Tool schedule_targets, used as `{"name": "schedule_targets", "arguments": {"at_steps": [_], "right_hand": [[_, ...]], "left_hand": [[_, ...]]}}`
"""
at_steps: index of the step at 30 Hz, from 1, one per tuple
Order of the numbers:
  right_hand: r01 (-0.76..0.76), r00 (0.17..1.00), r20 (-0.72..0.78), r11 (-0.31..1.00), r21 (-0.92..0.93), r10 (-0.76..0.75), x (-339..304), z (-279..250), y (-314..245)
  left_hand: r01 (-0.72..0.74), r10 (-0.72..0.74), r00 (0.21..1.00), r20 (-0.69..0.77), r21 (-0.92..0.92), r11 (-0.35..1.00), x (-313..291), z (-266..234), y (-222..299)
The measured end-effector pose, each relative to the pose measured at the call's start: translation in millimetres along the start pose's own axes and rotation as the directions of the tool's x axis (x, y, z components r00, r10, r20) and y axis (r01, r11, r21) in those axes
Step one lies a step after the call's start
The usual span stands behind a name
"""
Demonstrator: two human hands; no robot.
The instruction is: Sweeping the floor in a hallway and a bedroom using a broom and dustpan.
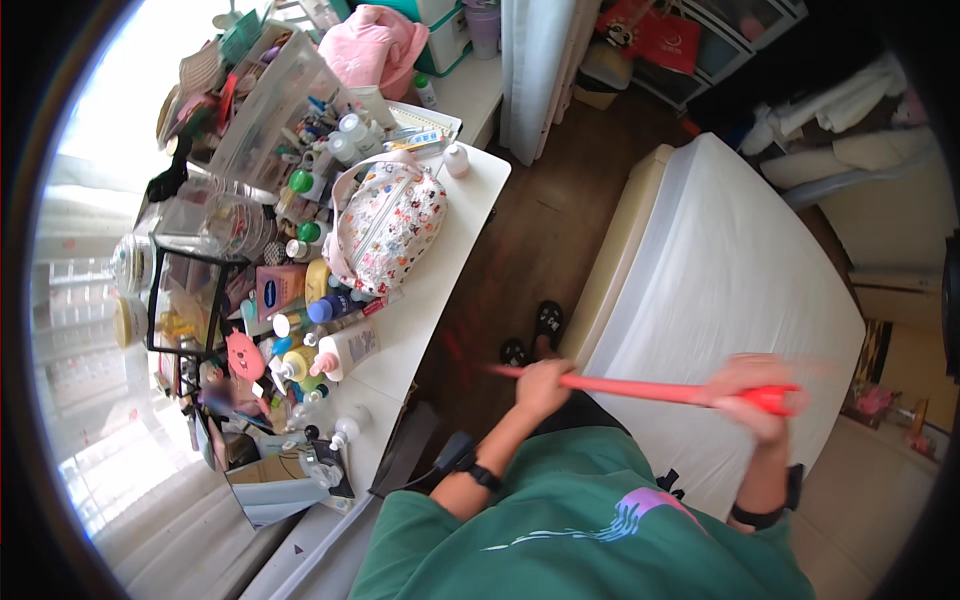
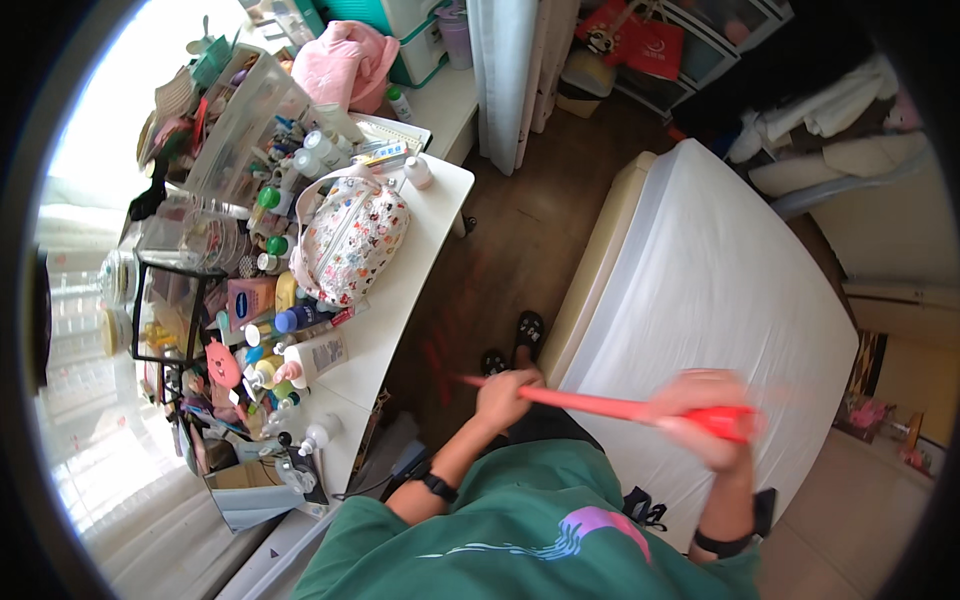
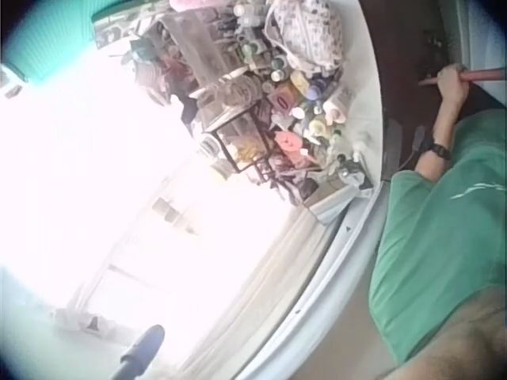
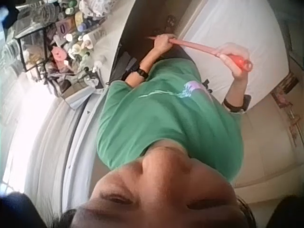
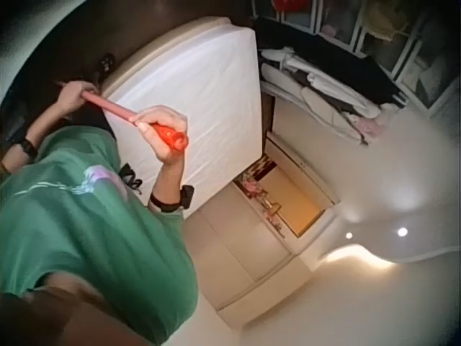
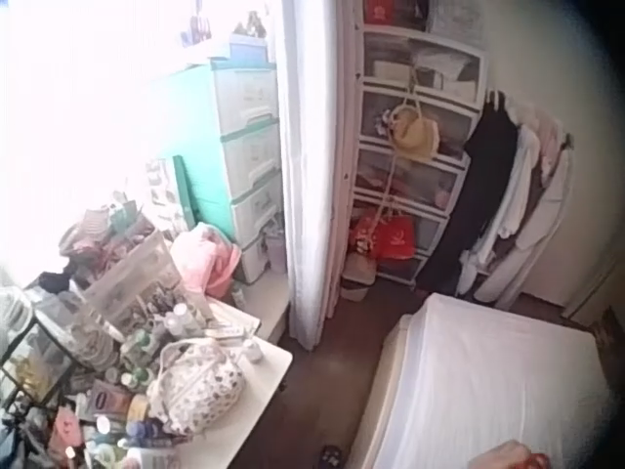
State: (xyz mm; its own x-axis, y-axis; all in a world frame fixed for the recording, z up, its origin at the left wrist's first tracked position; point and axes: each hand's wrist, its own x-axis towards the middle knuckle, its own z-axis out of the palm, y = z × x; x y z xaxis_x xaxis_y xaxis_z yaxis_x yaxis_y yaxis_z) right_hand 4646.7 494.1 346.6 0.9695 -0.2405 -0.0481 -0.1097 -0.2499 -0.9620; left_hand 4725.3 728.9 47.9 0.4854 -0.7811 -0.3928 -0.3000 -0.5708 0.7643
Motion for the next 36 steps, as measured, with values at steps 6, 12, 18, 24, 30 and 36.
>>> {"name": "schedule_targets", "arguments": {"at_steps": [6,12,18,24,30,36], "right_hand": [[-0.061,0.969,0.235,0.995,-0.080,0.079,24.6,58.6,15.6],[-0.058,0.998,-0.018,0.956,-0.287,0.055,8.2,16.8,-26.5],[0.104,0.993,-0.024,0.934,-0.342,-0.119,29.0,-6.3,-91.4],[-0.039,0.887,0.459,0.999,-0.021,0.044,76.7,55.2,-38.0],[-0.032,0.442,0.895,0.999,-0.043,0.053,77.4,182.6,27.8],[0.113,0.478,0.877,0.986,-0.126,0.057,160.1,132.0,5.1]], "left_hand": [[0.172,-0.168,0.984,-0.057,0.074,0.982,-6.9,29.1,-51.0],[0.014,-0.022,0.995,-0.096,-0.077,0.997,96.6,20.3,23.5],[-0.138,0.093,0.963,-0.254,-0.169,0.976,51.0,-29.0,69.8],[0.141,-0.194,0.949,-0.248,-0.218,0.966,-67.7,-9.2,-35.0],[0.640,-0.662,0.724,-0.195,-0.169,0.750,-157.6,64.9,-145.2],[0.502,-0.576,0.618,-0.536,-0.294,0.813,-34.1,43.4,-118.1]]}}
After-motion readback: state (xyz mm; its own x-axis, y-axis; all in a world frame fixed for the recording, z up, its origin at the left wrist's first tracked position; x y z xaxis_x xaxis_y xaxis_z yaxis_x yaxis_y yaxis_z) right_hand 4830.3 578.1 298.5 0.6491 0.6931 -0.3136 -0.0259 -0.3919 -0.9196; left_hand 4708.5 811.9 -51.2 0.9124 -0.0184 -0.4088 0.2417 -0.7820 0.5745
